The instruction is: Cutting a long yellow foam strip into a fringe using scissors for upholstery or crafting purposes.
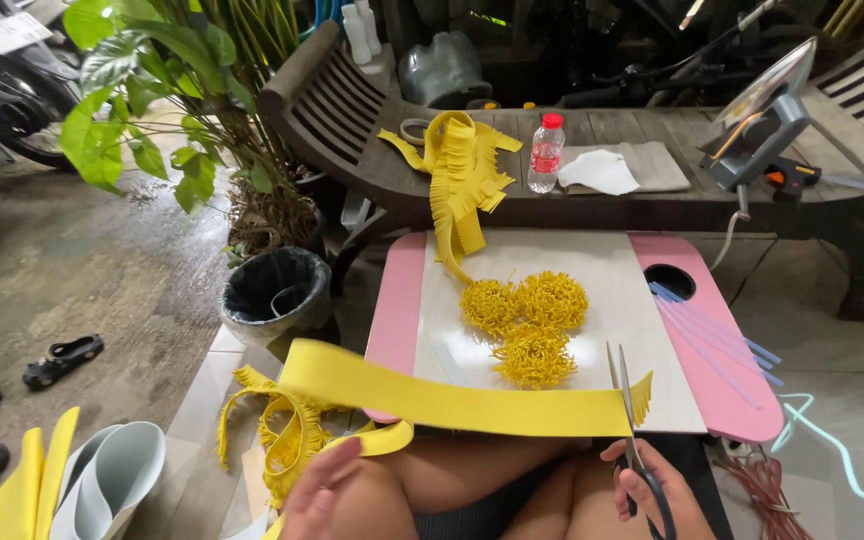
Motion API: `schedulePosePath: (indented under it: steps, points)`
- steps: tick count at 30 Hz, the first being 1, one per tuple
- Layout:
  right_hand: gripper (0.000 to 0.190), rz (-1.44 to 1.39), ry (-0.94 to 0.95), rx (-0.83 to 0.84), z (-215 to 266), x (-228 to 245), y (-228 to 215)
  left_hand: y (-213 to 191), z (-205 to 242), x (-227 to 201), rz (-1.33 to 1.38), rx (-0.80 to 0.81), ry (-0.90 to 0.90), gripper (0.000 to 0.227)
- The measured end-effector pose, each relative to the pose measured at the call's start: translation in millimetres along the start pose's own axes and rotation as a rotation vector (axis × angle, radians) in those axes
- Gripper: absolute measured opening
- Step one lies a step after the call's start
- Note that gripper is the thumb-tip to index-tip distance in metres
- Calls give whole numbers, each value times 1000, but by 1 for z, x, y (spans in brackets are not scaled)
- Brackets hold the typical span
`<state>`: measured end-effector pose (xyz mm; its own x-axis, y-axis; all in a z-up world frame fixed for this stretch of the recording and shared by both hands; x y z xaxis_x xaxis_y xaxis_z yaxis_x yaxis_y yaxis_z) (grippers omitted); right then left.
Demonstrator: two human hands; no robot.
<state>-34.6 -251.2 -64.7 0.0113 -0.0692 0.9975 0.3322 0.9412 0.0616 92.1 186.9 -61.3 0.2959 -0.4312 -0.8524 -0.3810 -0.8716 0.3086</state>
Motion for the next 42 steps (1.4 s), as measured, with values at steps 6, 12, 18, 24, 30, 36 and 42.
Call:
schedulePosePath:
  steps: [6,12,18,24,30,36,42]
  points:
    - [44,-11,33,-13,3,2,-16,73,-19,-11,55,61,196,62]
    - [49,48,-53,-27,8,-31,-68,108,-26,-61,333,125,-65,87]
    - [43,186,-158,-127,9,-53,-121,124,-30,-118,273,-181,68,109]
    - [52,594,-314,-330,20,-25,-131,116,-16,-156,-37,-353,60,106]
    - [49,327,-92,-274,21,-35,-145,120,-7,-179,-159,-371,-3,100]
    - [47,334,-28,-272,36,-37,-156,114,8,-196,-53,-560,-21,76]
    - [41,386,-301,-471,20,-103,-181,123,20,-146,78,76,-39,87]
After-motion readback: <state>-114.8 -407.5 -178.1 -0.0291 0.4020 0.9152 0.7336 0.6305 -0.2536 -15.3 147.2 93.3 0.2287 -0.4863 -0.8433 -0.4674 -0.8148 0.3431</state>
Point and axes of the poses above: each hand's wrist, its own z-axis away from the middle knuckle, its own y-axis out of the palm, x = y × z, the point moved 5 cm from there along -z, towards the middle knuckle, and after that the axes turned 6 degrees about -x, right-handed, at the moved point
